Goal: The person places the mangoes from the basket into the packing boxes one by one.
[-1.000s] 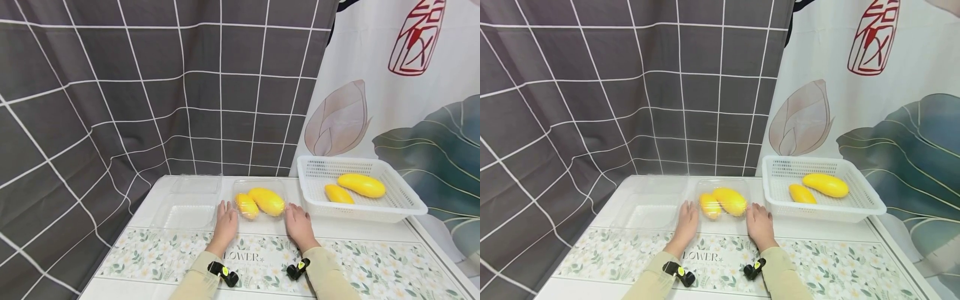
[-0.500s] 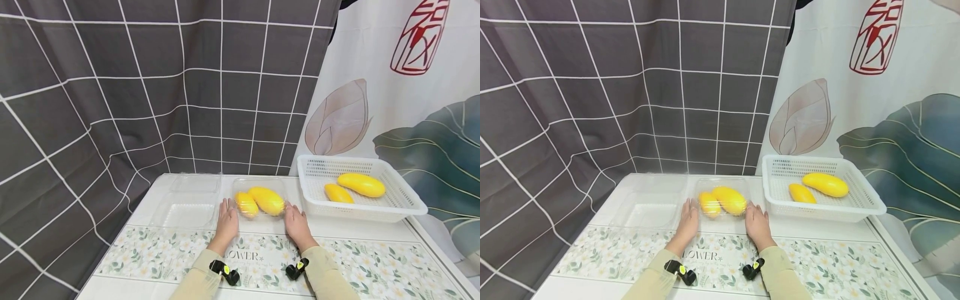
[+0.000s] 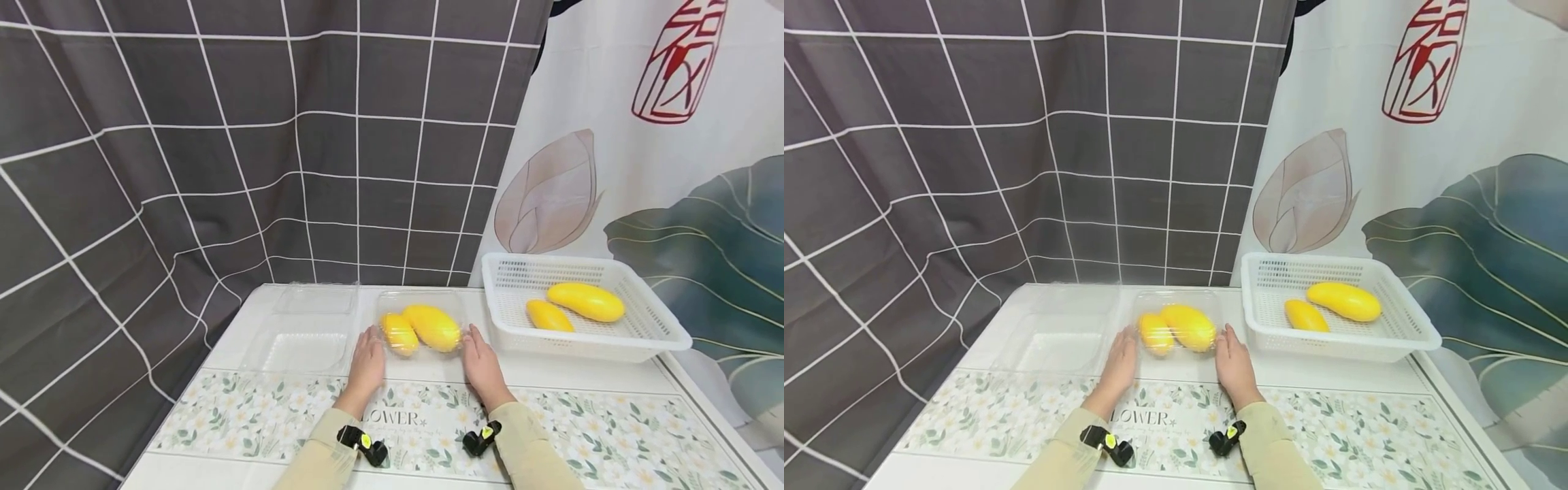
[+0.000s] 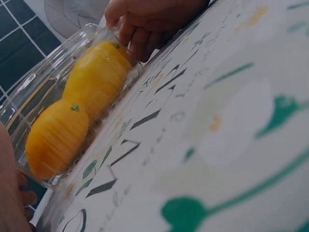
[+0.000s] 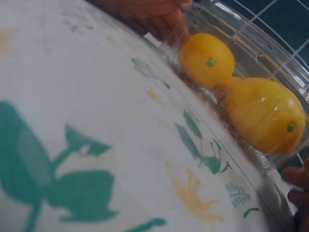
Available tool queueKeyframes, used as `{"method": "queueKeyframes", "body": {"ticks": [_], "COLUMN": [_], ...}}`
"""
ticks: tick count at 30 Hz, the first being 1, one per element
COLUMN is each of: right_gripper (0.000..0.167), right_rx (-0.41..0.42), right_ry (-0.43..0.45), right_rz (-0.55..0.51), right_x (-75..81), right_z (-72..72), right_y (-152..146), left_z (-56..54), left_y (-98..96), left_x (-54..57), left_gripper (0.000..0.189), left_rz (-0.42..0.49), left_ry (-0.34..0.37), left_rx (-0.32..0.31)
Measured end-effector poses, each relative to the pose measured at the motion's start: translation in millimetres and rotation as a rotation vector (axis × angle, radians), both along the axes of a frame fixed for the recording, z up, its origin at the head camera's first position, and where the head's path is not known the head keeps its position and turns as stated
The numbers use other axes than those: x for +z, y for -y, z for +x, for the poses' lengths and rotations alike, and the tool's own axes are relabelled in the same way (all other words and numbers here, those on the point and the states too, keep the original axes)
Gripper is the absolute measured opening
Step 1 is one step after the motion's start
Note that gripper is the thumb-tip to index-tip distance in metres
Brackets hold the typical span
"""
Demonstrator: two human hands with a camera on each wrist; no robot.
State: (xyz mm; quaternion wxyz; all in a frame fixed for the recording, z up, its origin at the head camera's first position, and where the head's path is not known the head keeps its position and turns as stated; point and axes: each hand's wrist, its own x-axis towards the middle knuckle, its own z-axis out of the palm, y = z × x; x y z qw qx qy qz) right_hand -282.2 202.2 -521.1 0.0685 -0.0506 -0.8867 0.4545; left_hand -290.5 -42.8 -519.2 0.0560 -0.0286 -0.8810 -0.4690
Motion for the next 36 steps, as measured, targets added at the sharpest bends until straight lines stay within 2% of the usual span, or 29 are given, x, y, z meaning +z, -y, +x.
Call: {"method": "queueKeyframes", "body": {"ticks": [3, 6, 8, 11, 15, 21, 25, 31, 36], "right_gripper": [0.06, 0.061, 0.064, 0.071, 0.079, 0.08, 0.081, 0.077, 0.069], "right_rx": [-0.002, 0.066, 0.118, 0.193, 0.253, 0.265, 0.258, 0.246, 0.226], "right_ry": [-0.031, -0.064, -0.067, -0.059, -0.056, -0.06, -0.062, -0.069, -0.077], "right_rz": [-0.216, -0.46, -0.6, -0.722, -0.693, -0.635, -0.605, -0.535, -0.486], "right_x": [2.4, 4.3, 5.2, 5.2, 5.6, 3.7, 4.5, 3.0, 5.5], "right_z": [0.7, 0.9, 1.1, 0.8, 0.8, 1.2, 2.2, 14.5, 28.0], "right_y": [-1, -4, -5, -7, -7, -7, -7, -13, -20], "left_z": [1.7, 2.7, 2.4, 2.3, 1.6, 0.3, 0.8, 12.9, 26.6], "left_y": [2.5, 4.6, 6.0, 8.0, 9.5, 9.8, 10.9, 13.5, 16.9], "left_x": [-1.9, -2.9, -3.3, -2.9, -1.7, -2.6, -2.3, -2.0, -0.8], "left_gripper": [0.057, 0.059, 0.059, 0.055, 0.051, 0.051, 0.051, 0.051, 0.051], "left_rz": [0.129, 0.323, 0.448, 0.541, 0.547, 0.555, 0.559, 0.576, 0.591], "left_ry": [0.026, 0.031, 0.022, -0.008, -0.039, -0.016, -0.035, -0.026, -0.037], "left_rx": [0.022, 0.022, 0.003, -0.058, -0.109, -0.105, -0.102, -0.114, -0.163]}}
